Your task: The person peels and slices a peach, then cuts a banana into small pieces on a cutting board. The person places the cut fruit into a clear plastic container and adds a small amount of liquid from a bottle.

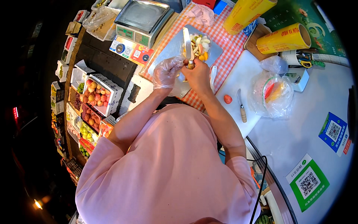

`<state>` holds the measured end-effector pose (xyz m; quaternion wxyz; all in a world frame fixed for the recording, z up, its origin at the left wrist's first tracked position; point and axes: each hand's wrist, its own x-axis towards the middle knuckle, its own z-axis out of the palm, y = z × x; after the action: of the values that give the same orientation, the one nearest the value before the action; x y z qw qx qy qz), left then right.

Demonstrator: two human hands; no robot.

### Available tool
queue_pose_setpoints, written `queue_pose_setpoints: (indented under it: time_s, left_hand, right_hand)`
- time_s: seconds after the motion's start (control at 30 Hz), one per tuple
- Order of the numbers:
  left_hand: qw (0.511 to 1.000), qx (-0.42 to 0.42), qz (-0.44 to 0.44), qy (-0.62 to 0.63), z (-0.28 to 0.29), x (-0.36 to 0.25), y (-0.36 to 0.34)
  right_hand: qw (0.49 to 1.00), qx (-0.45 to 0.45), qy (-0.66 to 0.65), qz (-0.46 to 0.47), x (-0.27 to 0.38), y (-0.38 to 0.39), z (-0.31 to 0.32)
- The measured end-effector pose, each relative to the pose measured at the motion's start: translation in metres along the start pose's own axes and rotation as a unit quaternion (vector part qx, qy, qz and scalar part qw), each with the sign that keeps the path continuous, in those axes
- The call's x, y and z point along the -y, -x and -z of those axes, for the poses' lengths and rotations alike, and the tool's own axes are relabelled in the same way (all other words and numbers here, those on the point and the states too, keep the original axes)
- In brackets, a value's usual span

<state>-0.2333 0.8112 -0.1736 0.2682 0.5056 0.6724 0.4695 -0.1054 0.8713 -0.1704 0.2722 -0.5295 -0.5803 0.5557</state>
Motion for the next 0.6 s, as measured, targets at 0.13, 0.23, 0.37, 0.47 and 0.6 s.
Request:
queue_pose_setpoints:
  time_s: [0.13, 0.23, 0.37, 0.47, 0.6]
  left_hand:
    - [0.998, -0.026, -0.045, 0.016, -0.004, 0.007, 0.002]
    - [0.997, -0.025, -0.055, -0.043, -0.006, 0.006, 0.002]
    - [0.994, -0.068, 0.031, -0.084, -0.015, 0.011, 0.008]
    - [0.977, -0.105, 0.185, -0.010, -0.014, 0.010, 0.000]
    - [0.882, -0.182, 0.316, 0.298, -0.007, 0.022, -0.018]
  right_hand:
    - [1.000, -0.009, -0.002, 0.015, 0.003, 0.001, 0.002]
    - [1.000, -0.002, 0.017, 0.008, 0.007, 0.001, 0.002]
    - [0.999, -0.010, 0.044, 0.002, 0.005, 0.000, 0.000]
    - [0.999, -0.040, 0.011, -0.013, 0.008, 0.007, -0.003]
    - [0.978, -0.064, -0.193, -0.056, 0.015, 0.024, 0.004]
